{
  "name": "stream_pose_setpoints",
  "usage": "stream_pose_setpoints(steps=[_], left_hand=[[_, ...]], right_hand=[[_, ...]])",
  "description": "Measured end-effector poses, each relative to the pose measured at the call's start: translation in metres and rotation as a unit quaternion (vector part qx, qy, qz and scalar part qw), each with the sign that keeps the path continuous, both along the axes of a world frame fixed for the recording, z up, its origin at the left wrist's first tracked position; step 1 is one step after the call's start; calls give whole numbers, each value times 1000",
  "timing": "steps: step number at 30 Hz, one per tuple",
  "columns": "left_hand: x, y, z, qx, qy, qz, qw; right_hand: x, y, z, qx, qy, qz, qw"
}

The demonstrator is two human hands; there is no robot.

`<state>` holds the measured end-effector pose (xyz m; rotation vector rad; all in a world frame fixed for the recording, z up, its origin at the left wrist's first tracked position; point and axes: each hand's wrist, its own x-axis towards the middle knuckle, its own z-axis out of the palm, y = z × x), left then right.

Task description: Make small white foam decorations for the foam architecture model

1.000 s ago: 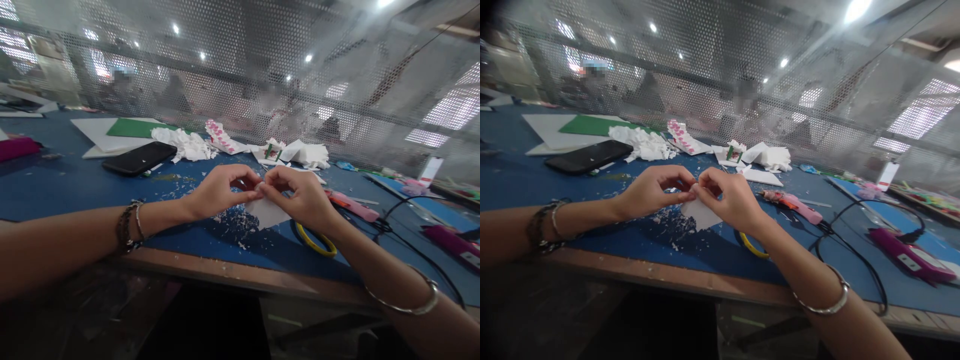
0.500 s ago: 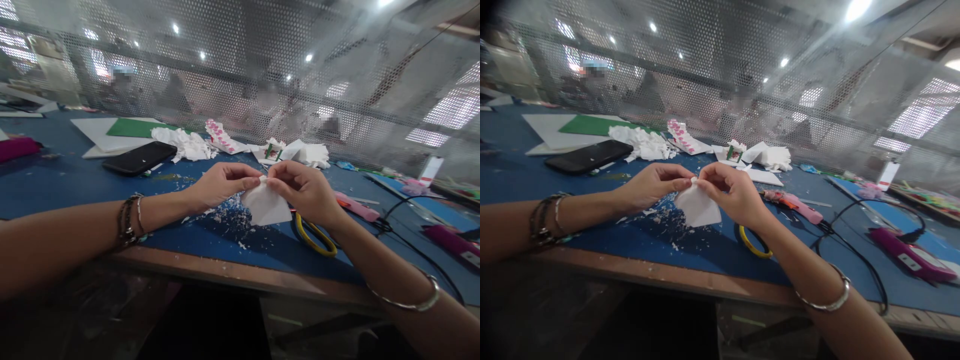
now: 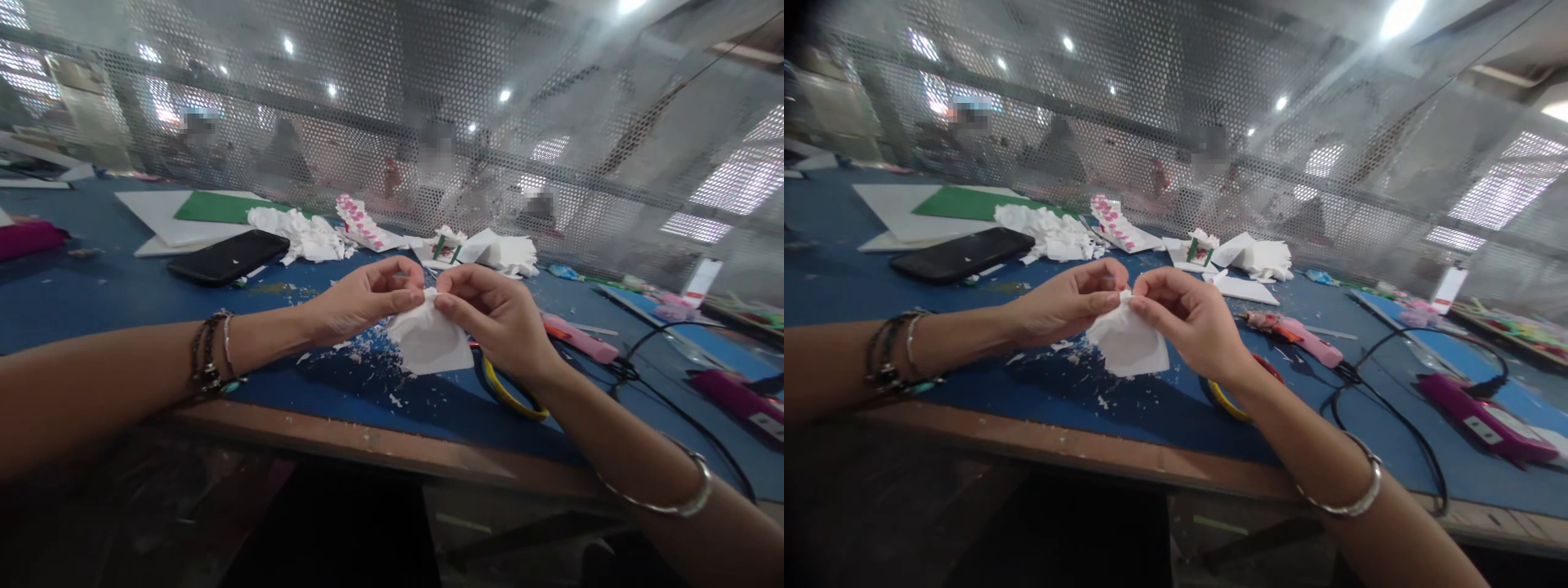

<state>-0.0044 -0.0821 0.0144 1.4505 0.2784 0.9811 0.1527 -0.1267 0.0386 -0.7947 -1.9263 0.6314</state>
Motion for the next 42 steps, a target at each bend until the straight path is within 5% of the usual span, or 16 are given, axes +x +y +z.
stream_pose_setpoints(steps=[8,12,19,30,37,42], left_hand=[[2,-2,-2,12,5,28,1000],[1,-6,2,66,15,96,993],[-4,-8,3,305,65,252,916],[-6,-8,2,407,102,261,869],[-11,-1,7,412,100,192,885],[-7,-1,8,283,115,174,936]], right_hand=[[-1,3,-5,92,-6,-26,995],[0,2,-8,148,-25,-54,987],[2,2,-12,227,-84,-103,965],[3,2,-11,202,-85,-98,971],[3,1,-10,111,-53,-41,992],[5,2,-9,156,-80,-46,983]])
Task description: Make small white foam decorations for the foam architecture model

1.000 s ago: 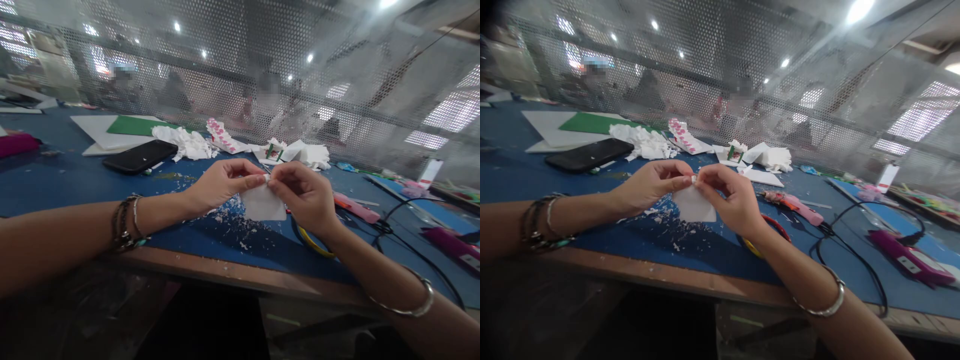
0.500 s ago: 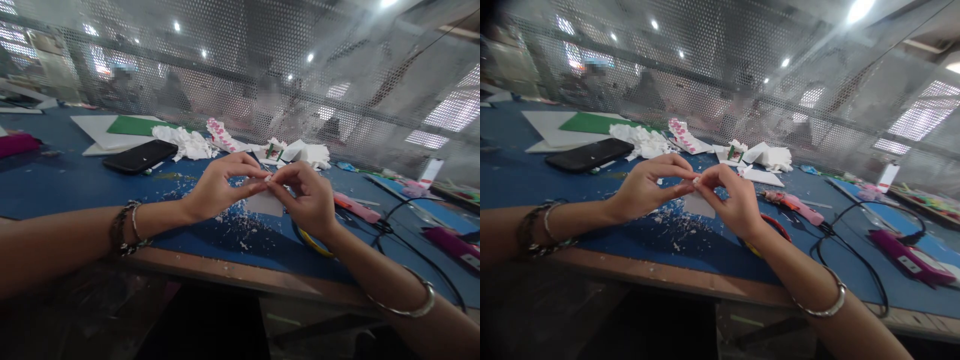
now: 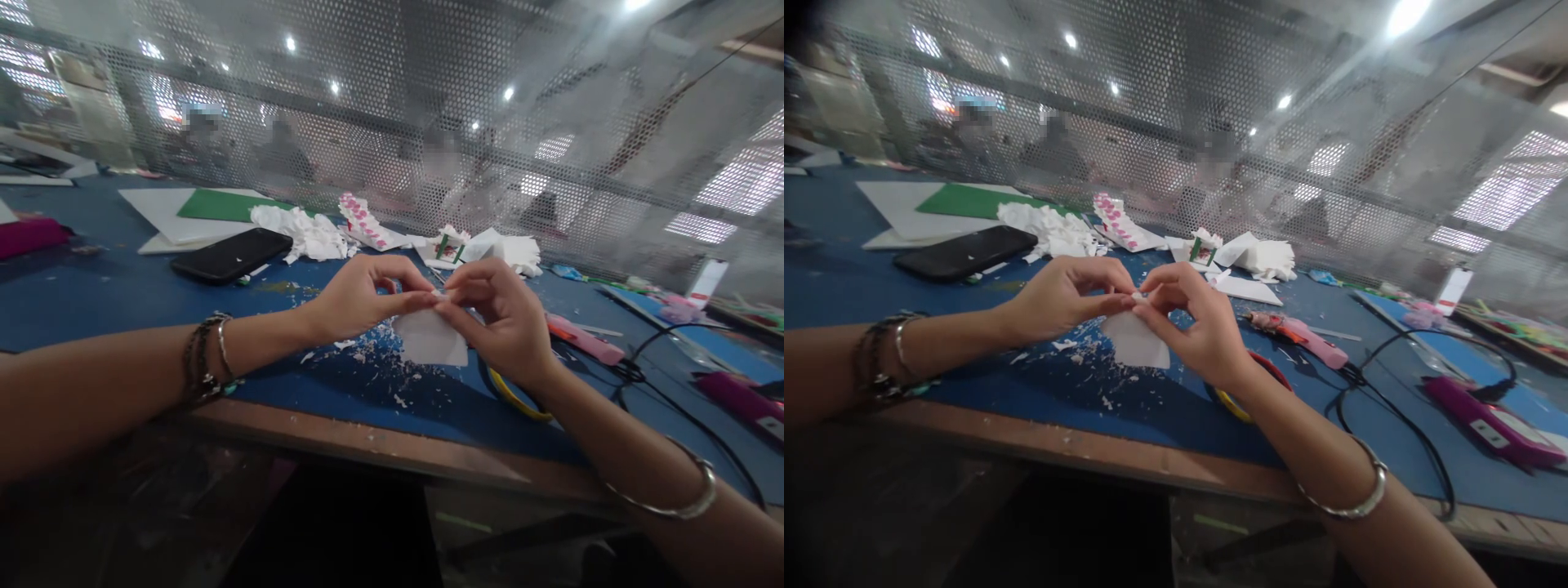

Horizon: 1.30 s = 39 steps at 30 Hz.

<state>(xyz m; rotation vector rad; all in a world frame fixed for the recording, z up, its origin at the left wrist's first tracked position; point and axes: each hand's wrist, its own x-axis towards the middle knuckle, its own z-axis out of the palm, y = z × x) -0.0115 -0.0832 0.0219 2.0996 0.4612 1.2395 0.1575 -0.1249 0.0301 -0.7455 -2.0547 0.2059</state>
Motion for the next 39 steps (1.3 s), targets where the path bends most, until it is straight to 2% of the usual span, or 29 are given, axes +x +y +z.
stream_pose_setpoints(steps=[5,11,17,20,26,35,39], left_hand=[[2,-4,1,-131,11,6,991],[2,-3,3,-167,8,-19,986],[1,0,1,-142,32,-37,989],[2,0,1,-135,50,-33,989],[3,1,-3,-100,43,-33,994],[-1,4,-7,80,90,9,993],[-1,1,-8,88,87,17,992]], right_hand=[[2,-3,4,91,-103,-49,989],[1,-6,9,114,-145,-102,977],[3,-5,11,167,-191,-96,963],[4,-5,11,171,-210,-88,959],[6,-1,12,136,-210,-107,962],[9,5,14,30,-222,-78,971],[7,3,14,15,-208,-87,974]])
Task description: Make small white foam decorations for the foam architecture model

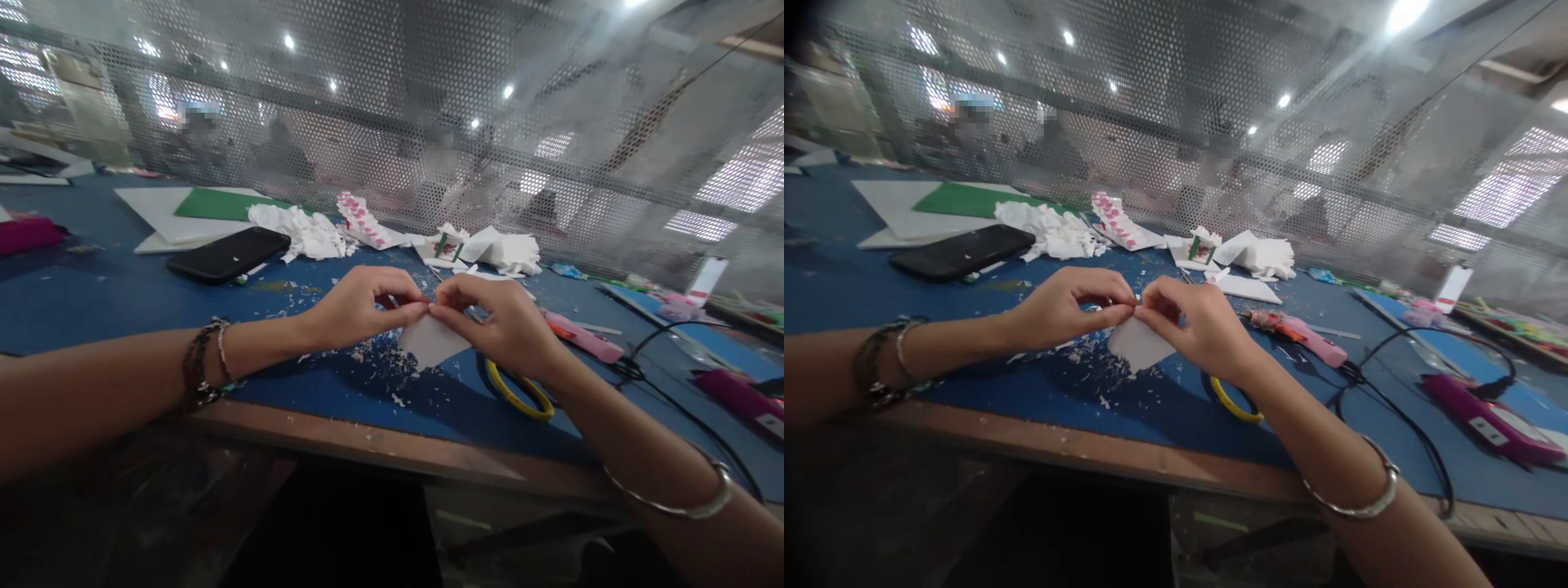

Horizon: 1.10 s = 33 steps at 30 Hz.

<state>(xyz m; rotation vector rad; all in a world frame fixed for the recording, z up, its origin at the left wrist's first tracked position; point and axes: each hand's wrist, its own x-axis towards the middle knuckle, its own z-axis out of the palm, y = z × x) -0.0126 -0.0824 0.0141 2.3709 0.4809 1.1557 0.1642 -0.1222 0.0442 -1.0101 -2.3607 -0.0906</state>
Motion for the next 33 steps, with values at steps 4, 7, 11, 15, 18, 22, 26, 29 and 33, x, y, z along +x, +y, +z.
stream_pose_setpoints(steps=[4,7,11,15,18,22,26,29,33], left_hand=[[0,-2,0,9,-8,-7,1000],[1,-2,0,14,-28,2,1000],[4,-2,1,-95,-66,-15,993],[6,-2,3,-200,-102,-30,974],[5,-3,3,-229,-117,-51,965],[4,-5,4,-246,-133,-71,958],[4,-5,5,-240,-152,-84,955],[4,-5,6,-247,-165,-91,951],[5,-5,6,-258,-187,-91,943]], right_hand=[[-4,-3,0,7,20,-9,1000],[-5,-3,-2,-6,50,-6,999],[-3,-1,-3,-29,115,13,993],[-4,-2,-3,-59,160,27,985],[-7,-2,-3,-88,197,39,976],[-10,-1,-5,-143,266,62,951],[-13,0,-7,-193,335,93,918],[-16,-1,-9,-226,379,115,890],[-18,-2,-12,-256,416,136,862]])
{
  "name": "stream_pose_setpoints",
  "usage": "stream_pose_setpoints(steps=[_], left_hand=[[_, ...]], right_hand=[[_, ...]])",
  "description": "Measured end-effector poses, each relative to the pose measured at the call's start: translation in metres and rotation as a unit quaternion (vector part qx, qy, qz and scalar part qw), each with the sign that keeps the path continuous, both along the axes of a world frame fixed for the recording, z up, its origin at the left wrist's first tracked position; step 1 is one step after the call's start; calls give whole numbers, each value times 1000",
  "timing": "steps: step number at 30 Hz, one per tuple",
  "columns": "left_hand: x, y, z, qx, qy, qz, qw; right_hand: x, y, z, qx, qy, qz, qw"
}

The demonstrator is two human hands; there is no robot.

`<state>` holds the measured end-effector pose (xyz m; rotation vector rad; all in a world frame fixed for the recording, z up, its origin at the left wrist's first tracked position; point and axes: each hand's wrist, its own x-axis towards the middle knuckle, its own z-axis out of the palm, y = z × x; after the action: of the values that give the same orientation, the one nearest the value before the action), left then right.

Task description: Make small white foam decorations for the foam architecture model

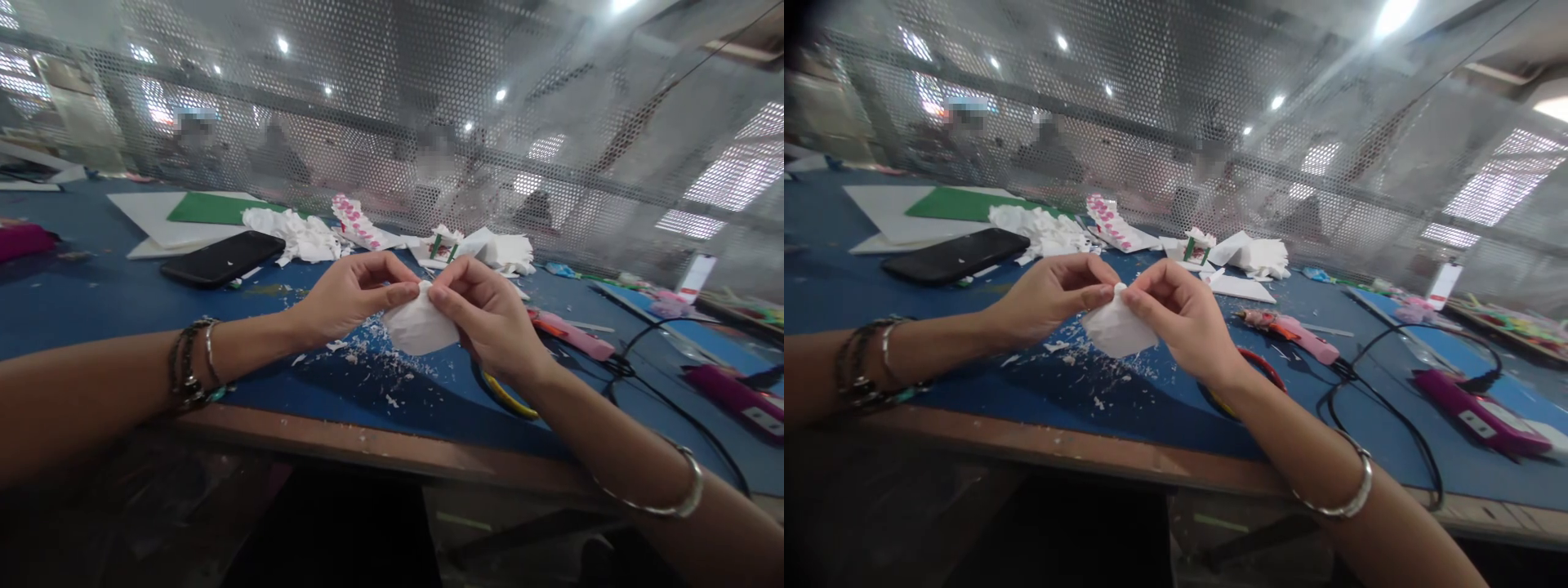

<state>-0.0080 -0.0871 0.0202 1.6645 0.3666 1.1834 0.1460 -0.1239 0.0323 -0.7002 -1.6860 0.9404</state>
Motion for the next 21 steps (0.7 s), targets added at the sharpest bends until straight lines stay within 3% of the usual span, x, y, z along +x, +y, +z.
stream_pose_setpoints(steps=[6,13,21], left_hand=[[0,2,-2,40,24,41,998],[-2,2,-3,219,55,165,960],[-3,-6,-2,333,75,184,922]], right_hand=[[0,0,0,37,-21,-25,999],[0,-1,1,157,-92,-107,978],[3,-5,0,232,-153,-134,951]])
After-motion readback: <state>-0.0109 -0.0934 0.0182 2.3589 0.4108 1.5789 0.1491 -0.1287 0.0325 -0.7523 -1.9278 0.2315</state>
